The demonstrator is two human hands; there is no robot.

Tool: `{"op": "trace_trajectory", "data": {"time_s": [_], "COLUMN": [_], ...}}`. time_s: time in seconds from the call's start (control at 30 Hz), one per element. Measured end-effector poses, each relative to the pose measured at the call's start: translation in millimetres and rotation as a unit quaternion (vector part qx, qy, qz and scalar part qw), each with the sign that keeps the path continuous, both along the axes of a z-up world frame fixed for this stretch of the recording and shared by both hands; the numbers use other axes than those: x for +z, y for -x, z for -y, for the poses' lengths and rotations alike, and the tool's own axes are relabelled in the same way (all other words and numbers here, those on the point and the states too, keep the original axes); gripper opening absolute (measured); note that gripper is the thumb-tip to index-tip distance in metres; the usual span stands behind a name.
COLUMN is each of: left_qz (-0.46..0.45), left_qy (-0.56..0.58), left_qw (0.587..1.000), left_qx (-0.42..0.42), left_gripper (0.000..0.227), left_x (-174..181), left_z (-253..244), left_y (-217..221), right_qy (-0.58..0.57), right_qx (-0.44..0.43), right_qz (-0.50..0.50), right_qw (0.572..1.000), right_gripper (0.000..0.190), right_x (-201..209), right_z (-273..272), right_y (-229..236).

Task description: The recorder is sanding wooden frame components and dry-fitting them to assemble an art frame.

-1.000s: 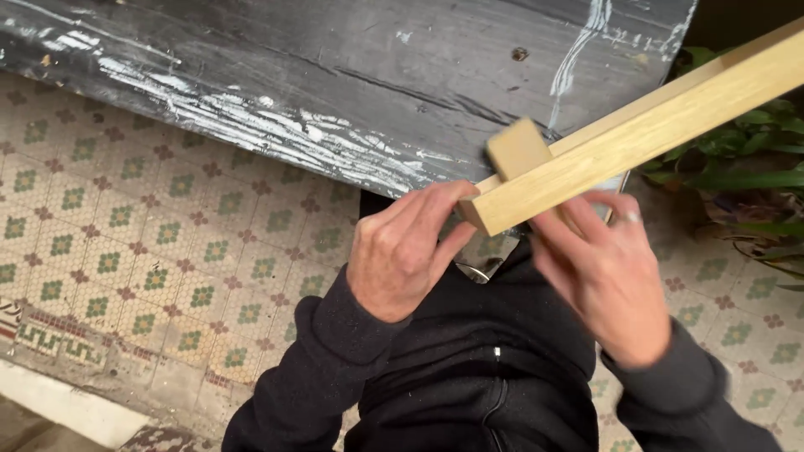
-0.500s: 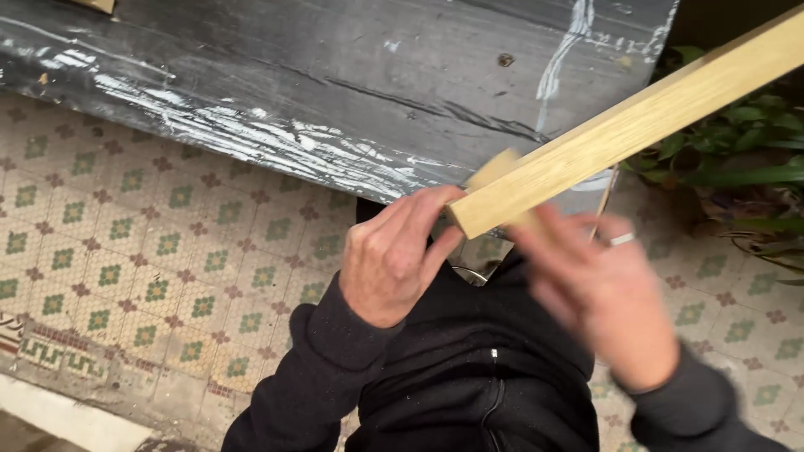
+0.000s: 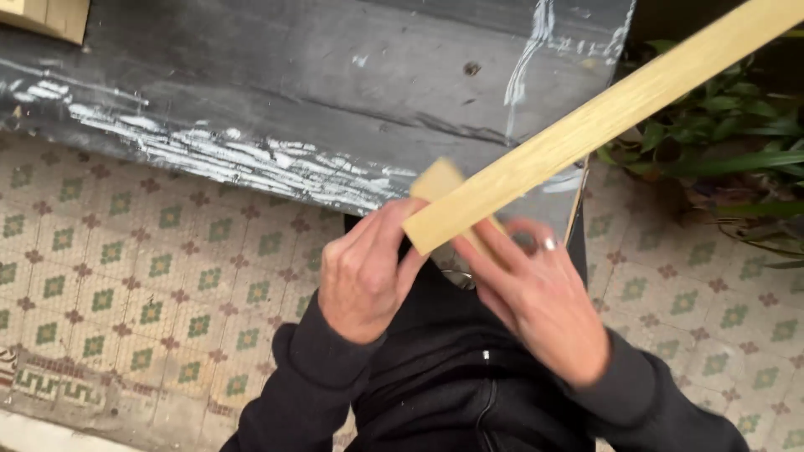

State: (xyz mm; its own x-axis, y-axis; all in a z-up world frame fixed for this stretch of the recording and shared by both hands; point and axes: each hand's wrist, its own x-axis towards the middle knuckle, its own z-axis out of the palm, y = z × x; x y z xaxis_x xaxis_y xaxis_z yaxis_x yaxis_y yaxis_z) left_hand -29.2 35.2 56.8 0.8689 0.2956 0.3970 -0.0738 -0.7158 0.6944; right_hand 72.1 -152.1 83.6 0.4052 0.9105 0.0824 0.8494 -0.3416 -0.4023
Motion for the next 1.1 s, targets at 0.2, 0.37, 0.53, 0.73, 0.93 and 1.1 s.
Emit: {"op": "trace_trajectory", "data": {"time_s": [0.2, 0.37, 0.53, 0.73, 0.93, 1.1], "left_qz": [-0.014, -0.006, -0.003, -0.023, -0.019, -0.025], "left_qy": [-0.003, -0.010, -0.003, -0.005, -0.007, 0.000], "left_qw": [1.000, 1.000, 1.000, 1.000, 0.999, 1.000], "left_qx": [-0.004, 0.005, -0.007, 0.013, 0.029, 0.010], "left_gripper": [0.038, 0.039, 0.033, 0.030, 0.024, 0.024], "left_x": [-5.2, -6.3, -1.5, -2.8, 0.7, 4.0], "left_z": [1.2, 2.0, 2.1, 4.2, 7.0, 3.5], "left_y": [-1.4, -2.5, 1.3, -1.0, -2.4, -3.1], "right_qy": [-0.001, -0.020, -0.024, -0.032, -0.026, 0.003], "right_qx": [-0.106, -0.019, -0.098, -0.024, -0.013, -0.104], "right_qz": [0.073, 0.031, 0.109, 0.033, 0.056, 0.131], "right_qw": [0.992, 0.999, 0.989, 0.999, 0.998, 0.986], "right_gripper": [0.065, 0.071, 0.064, 0.072, 0.069, 0.065], "right_x": [-6.5, -3.3, -5.8, -6.9, -11.7, -1.3], "right_z": [21.4, 30.1, 17.6, 41.3, 36.7, 29.0], "right_y": [-38.7, -37.1, -43.9, -72.4, -60.4, -86.0]}}
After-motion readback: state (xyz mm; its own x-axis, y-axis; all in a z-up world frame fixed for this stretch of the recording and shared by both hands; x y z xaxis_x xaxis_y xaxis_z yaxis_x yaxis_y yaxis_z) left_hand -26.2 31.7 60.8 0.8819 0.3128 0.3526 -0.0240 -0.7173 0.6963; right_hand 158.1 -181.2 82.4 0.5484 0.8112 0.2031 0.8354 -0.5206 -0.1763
